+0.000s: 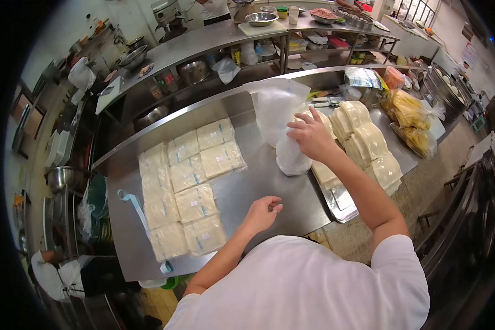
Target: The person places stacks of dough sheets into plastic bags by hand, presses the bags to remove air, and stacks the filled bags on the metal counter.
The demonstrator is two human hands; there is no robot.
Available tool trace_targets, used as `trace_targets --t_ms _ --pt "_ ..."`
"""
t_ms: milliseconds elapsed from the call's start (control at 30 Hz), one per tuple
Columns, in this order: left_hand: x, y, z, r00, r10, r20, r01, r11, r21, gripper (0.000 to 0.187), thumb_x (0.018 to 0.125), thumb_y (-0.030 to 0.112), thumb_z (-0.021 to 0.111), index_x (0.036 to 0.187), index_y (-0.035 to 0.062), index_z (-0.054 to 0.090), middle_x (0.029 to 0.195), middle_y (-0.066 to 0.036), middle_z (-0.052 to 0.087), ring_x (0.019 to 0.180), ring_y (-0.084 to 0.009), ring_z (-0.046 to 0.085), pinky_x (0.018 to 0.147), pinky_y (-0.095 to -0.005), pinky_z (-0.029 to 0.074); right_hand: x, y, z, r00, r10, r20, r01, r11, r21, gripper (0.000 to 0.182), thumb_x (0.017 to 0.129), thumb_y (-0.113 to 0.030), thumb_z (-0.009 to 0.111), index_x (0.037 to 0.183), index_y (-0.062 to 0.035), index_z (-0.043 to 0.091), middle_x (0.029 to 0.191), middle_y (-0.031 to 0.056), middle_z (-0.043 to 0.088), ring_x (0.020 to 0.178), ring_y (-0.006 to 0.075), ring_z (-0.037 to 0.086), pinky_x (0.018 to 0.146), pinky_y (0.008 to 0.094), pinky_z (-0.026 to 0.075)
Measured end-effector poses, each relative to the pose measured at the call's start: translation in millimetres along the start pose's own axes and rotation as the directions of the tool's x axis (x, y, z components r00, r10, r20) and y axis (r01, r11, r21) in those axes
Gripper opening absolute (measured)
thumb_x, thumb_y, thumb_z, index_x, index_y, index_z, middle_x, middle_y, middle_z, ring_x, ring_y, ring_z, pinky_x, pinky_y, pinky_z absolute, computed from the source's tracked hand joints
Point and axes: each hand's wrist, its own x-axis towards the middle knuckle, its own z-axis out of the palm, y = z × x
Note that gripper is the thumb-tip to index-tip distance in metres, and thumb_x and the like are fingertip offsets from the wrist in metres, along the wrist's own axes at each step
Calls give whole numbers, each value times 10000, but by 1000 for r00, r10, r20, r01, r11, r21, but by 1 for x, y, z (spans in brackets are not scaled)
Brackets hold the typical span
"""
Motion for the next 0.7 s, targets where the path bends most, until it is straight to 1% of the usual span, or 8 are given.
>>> trace_targets --t_ms 100,133,200,333,400,533,633,700 --pt "5 4 6 999 -24 -41 22 999 -49 307 962 190 673 1206 4 673 1082 -151 733 987 -226 688 878 -345 535 11 4 -26 972 153 -176 -85 934 346 224 806 37 586 957 -88 694 937 59 724 962 279 691 982 429 511" --pt "10 2 7 999 -27 -45 25 998 -50 307 962 190 673 1206 4 673 1082 -151 733 987 -226 688 878 -345 535 12 4 -39 973 150 -176 -81 933 350 224 806 37 586 957 -88 694 937 59 724 962 279 691 982 429 511" --pt "20 -4 11 991 30 -132 -44 994 -105 302 949 167 676 1195 -9 667 1109 -187 717 964 -262 699 856 -355 543 8 1 -71 819 481 -313 -238 780 578 187 883 42 557 996 -56 669 817 60 682 694 198 662 685 297 531" --pt "33 31 8 928 118 -354 -172 977 -125 300 957 174 669 1198 -5 662 1083 -176 717 974 -253 696 861 -347 537 -13 9 -109 584 760 -285 -249 501 829 127 1030 -77 528 1019 -22 642 798 -36 596 680 42 511 585 219 419" --pt "38 49 5 894 122 -431 -243 941 -237 258 976 165 639 1167 -5 674 1035 -133 712 946 -218 681 847 -345 530 -34 19 -95 477 873 -100 -60 145 988 152 1044 -106 522 1009 -21 642 826 -26 611 711 42 531 599 217 421" --pt "43 48 29 887 155 -435 -415 682 -602 260 996 176 615 1181 -4 649 963 -84 692 906 -177 649 822 -343 525 -84 -9 -39 311 913 264 -82 -251 964 129 973 -61 540 1026 -30 653 862 13 649 723 74 578 608 224 440" --pt "34 33 21 968 217 -128 -250 886 -390 290 994 176 622 1226 3 604 922 -54 682 868 -140 613 783 -328 512 -141 -19 29 263 817 514 -224 -466 856 177 916 -15 538 1044 -38 658 889 40 662 727 94 595 599 238 452" --pt "40 -4 33 967 -138 -216 38 912 -409 255 966 134 654 1183 5 620 862 -40 677 789 -108 596 703 -282 493 -177 -6 69 279 735 618 -529 -419 738 210 883 -28 576 1077 -25 657 920 76 683 761 171 640 653 305 510"
